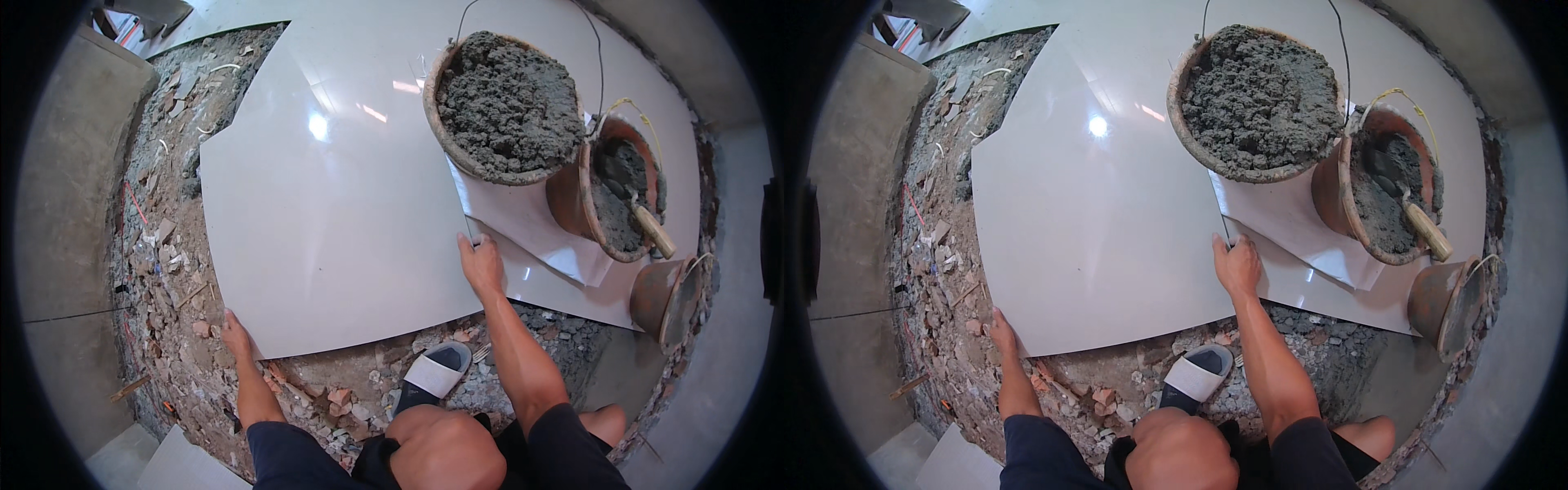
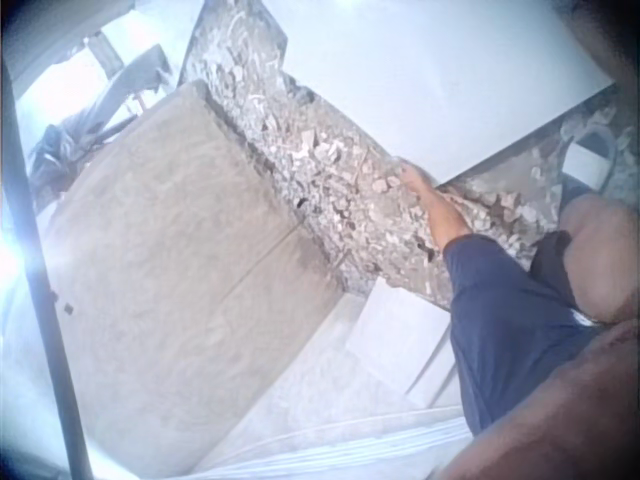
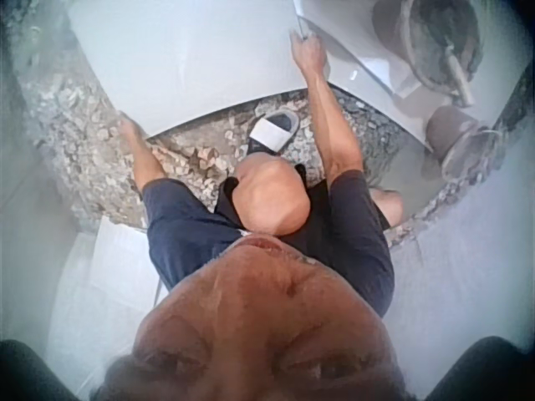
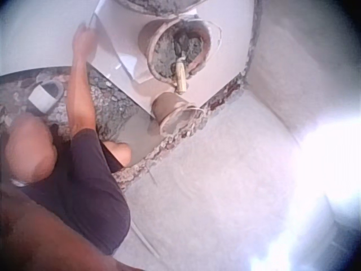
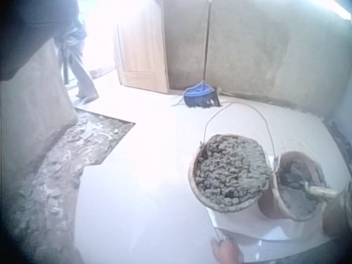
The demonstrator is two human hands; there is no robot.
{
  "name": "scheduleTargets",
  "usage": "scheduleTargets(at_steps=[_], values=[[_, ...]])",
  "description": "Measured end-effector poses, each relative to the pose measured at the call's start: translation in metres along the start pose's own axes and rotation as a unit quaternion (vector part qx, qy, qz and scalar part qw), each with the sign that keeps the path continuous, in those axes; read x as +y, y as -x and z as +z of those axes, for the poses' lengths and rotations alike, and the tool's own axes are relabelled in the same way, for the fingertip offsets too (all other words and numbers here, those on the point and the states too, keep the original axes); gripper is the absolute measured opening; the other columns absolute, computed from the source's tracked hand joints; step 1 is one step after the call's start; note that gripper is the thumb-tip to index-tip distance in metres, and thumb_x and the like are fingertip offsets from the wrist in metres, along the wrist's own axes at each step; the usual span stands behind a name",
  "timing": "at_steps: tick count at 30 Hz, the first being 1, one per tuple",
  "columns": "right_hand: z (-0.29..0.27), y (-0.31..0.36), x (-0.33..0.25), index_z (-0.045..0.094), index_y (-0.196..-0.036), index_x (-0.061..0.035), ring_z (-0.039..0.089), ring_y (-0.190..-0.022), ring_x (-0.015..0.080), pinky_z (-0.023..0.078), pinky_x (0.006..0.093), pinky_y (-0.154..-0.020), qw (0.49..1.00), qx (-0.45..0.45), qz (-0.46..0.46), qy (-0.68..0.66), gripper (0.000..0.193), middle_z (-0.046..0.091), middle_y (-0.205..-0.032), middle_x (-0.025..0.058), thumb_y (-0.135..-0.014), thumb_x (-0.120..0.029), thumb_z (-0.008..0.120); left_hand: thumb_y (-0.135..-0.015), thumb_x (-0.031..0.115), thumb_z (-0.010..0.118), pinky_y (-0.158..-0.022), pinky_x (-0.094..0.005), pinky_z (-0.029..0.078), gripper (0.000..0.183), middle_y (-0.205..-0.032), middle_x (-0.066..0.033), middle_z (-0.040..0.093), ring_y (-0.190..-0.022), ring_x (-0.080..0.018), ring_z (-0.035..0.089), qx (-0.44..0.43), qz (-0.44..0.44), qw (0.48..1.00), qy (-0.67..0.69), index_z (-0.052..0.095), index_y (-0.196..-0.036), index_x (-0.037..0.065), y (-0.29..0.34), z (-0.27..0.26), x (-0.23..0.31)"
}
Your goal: The person spreads cement on the floor using a trowel, places a large white tile onto the cement, and taps it with a rubber mallet to level it. They then use a string line and hammer to adjust alignment.
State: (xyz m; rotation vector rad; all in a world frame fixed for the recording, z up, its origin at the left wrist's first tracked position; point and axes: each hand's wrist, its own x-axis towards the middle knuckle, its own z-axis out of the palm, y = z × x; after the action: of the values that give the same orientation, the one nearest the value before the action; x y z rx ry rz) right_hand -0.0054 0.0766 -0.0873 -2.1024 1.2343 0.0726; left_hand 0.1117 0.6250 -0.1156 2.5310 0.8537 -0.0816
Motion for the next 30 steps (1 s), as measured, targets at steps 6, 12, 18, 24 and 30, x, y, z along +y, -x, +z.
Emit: scheduleTargets(at_steps=[6,12,18,24,30], values=[[-0.003,-0.005,-0.014,0.066,-0.091,0.0059,0.060,-0.098,0.0462,0.045,0.0471,-0.086,0.999,-0.007,0.024,-0.041,0.065,0.064,-0.096,0.0311,-0.090,-0.057,0.049,-0.091,0.063,0.042,-0.091,-0.0442,0.045,0.079,-0.109,-0.0278,0.065,-0.103,-0.0412,0.062,0.054,-0.089,0.994,-0.013,0.064,-0.110,-0.011,0.018,-0.021,0.038],[-0.026,0.014,-0.025,0.069,-0.087,0.0031,0.063,-0.092,0.0440,0.048,0.0461,-0.083,0.996,-0.002,0.006,-0.090,0.069,0.066,-0.088,0.0281,-0.091,-0.062,0.045,-0.094,0.062,0.035,-0.092,-0.0428,0.046,0.082,-0.114,-0.0243,0.065,-0.103,-0.0356,0.063,0.068,-0.161,0.971,0.164,0.060,-0.112,-0.014,0.054,-0.048,0.013],[-0.067,0.046,-0.065,0.063,-0.074,0.0045,0.063,-0.077,0.0408,0.049,0.0480,-0.073,0.980,-0.022,-0.118,-0.159,0.064,0.063,-0.080,0.0250,-0.083,-0.059,0.059,-0.096,0.061,0.030,-0.100,-0.0454,0.041,0.078,-0.122,-0.0262,0.057,-0.116,-0.0333,0.052,-0.142,-0.157,0.917,0.337,0.056,-0.120,-0.008,0.131,0.019,-0.044],[-0.170,0.076,-0.105,0.061,-0.074,0.0107,0.062,-0.085,0.0415,0.050,0.0466,-0.081,0.936,0.026,-0.256,-0.240,0.067,0.060,-0.089,0.0304,-0.086,-0.054,0.051,-0.096,0.058,0.033,-0.099,-0.0439,0.040,0.073,-0.121,-0.0238,0.057,-0.114,-0.0316,0.052,-0.305,-0.044,0.926,0.218,0.056,-0.120,-0.007,0.193,0.098,0.011],[-0.299,0.094,-0.084,0.060,-0.070,0.0102,0.063,-0.072,0.0392,0.051,0.0461,-0.074,0.877,0.233,-0.316,-0.279,0.072,0.059,-0.076,0.0288,-0.090,-0.057,0.042,-0.096,0.055,0.035,-0.099,-0.0424,0.040,0.068,-0.120,-0.0214,0.057,-0.113,-0.0300,0.052,-0.311,0.140,0.916,0.212,0.055,-0.120,-0.006,0.220,0.117,0.120]])
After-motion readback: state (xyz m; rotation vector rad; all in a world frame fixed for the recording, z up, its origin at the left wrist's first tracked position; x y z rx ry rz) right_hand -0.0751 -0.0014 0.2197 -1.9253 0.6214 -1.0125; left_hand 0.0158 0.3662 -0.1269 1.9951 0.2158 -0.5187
